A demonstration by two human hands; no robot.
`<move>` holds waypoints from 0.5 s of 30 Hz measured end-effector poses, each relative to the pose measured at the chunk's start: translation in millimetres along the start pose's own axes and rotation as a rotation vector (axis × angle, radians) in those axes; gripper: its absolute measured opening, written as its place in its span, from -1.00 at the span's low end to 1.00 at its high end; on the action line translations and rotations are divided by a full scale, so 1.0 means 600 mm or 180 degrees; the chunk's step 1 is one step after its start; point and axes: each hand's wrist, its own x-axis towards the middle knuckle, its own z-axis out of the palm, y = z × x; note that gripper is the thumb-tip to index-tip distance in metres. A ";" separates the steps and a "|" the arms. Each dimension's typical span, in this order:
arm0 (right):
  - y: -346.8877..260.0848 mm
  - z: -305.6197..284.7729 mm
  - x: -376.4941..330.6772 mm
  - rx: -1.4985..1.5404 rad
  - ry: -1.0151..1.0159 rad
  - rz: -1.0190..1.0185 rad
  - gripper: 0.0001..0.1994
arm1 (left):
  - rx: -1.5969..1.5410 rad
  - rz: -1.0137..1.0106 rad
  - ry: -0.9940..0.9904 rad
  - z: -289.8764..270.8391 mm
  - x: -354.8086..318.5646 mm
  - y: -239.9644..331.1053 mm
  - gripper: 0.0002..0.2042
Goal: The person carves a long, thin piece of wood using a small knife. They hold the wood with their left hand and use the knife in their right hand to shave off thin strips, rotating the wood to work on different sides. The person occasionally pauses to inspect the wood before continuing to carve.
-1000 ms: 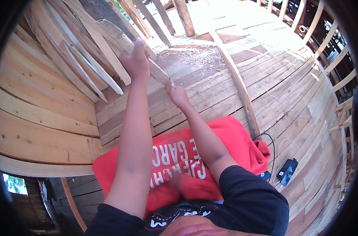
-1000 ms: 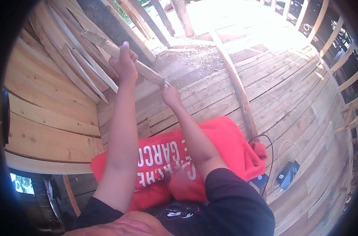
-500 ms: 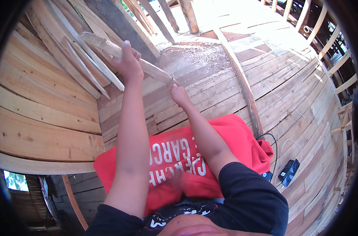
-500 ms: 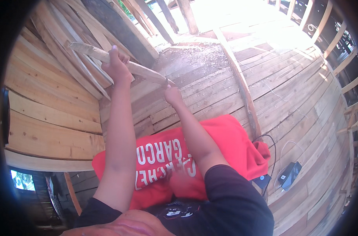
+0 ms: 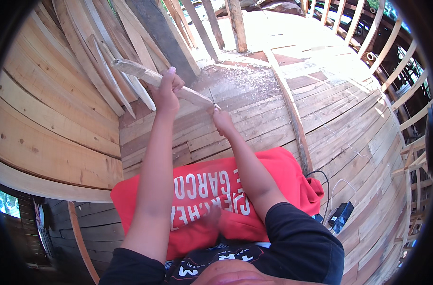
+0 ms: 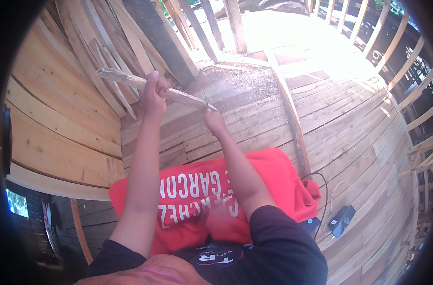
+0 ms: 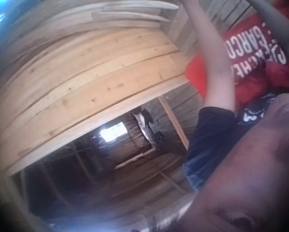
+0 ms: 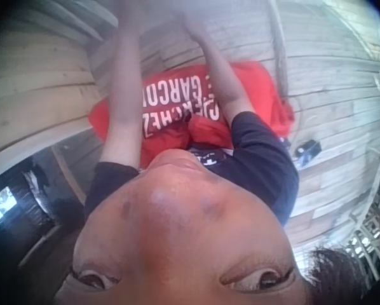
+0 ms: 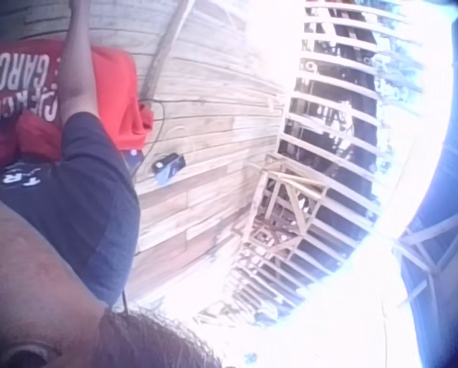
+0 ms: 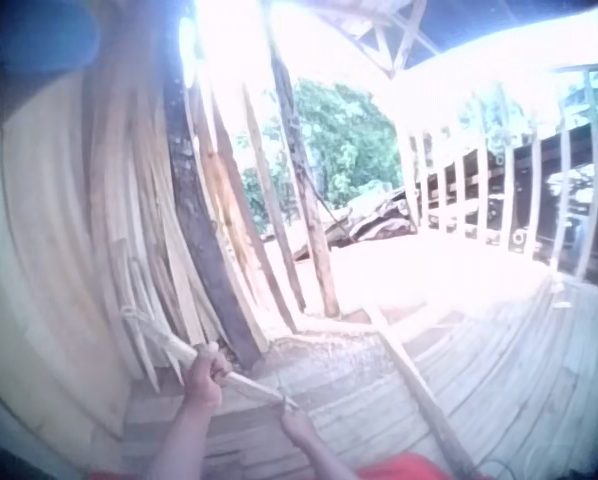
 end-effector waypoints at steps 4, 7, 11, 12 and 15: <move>-0.026 0.026 -0.038 -0.0238 0.0210 -0.1421 -0.47 | -0.0062 -0.0050 -0.0318 -0.058 -0.025 0.011 -0.59; -0.030 0.039 -0.061 -0.0659 0.0171 -0.1946 -0.48 | -0.0007 0.0095 -0.0166 -0.089 -0.049 0.029 -0.57; -0.018 0.066 -0.064 -0.0806 0.0145 -0.1914 -0.47 | 0.0009 0.0225 0.0000 -0.121 -0.079 0.038 -0.56; -0.020 0.074 -0.064 -0.0849 0.0203 -0.1911 -0.47 | -0.0007 0.0277 0.0045 -0.128 -0.084 0.039 -0.56; -0.022 0.094 -0.083 -0.1095 0.0164 -0.1940 -0.45 | -0.0096 0.0438 0.0103 -0.175 -0.102 0.041 -0.56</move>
